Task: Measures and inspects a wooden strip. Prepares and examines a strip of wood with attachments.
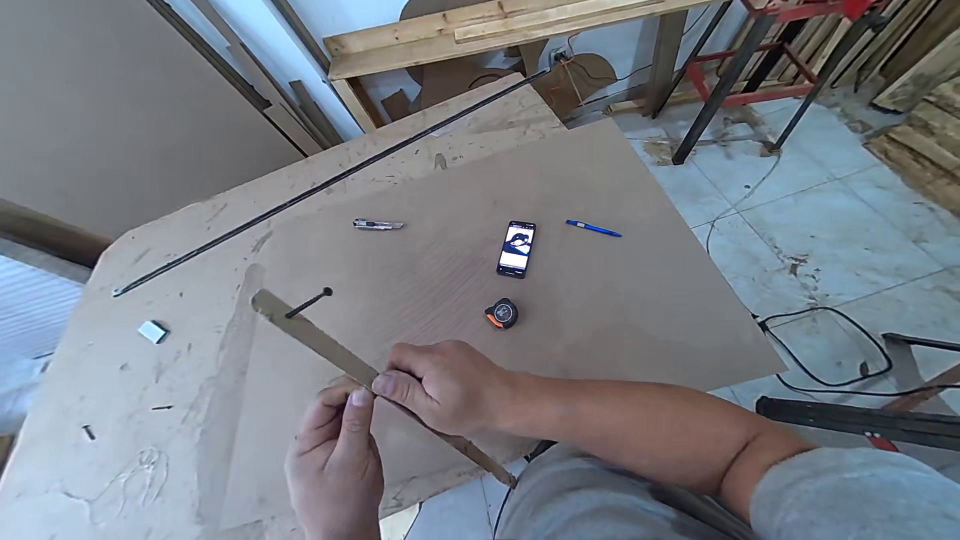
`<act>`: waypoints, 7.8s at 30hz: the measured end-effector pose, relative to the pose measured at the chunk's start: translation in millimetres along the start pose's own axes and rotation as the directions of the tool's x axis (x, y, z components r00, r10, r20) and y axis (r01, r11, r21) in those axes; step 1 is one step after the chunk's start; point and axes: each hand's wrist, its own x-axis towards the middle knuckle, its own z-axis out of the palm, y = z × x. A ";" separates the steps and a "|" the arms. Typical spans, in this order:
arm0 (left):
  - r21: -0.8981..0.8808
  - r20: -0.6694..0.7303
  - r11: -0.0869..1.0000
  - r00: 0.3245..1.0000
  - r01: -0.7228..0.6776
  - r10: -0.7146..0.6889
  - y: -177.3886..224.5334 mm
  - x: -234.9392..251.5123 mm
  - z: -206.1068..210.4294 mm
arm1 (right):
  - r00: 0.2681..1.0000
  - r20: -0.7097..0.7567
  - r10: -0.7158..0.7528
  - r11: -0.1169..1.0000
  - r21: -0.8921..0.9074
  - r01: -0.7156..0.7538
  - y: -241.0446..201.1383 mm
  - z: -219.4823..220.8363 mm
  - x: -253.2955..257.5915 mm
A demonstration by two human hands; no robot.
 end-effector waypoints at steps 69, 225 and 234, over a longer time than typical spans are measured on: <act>-0.086 -0.194 0.909 0.888 0.409 -0.418 -25.4 -158.0 -94.3 | 0.928 0.037 0.370 0.929 -0.037 -0.368 -5.9 167.7 -37.7; 0.648 0.591 0.684 0.788 -0.337 -0.171 -220.5 -164.5 389.8 | 0.264 -0.614 0.744 0.660 0.611 -0.437 329.9 -461.8 -245.6; 0.780 0.392 0.593 0.895 -0.201 -0.211 -209.8 -180.2 413.7 | 0.807 0.188 0.560 0.824 -0.033 -0.565 283.3 -274.4 -69.0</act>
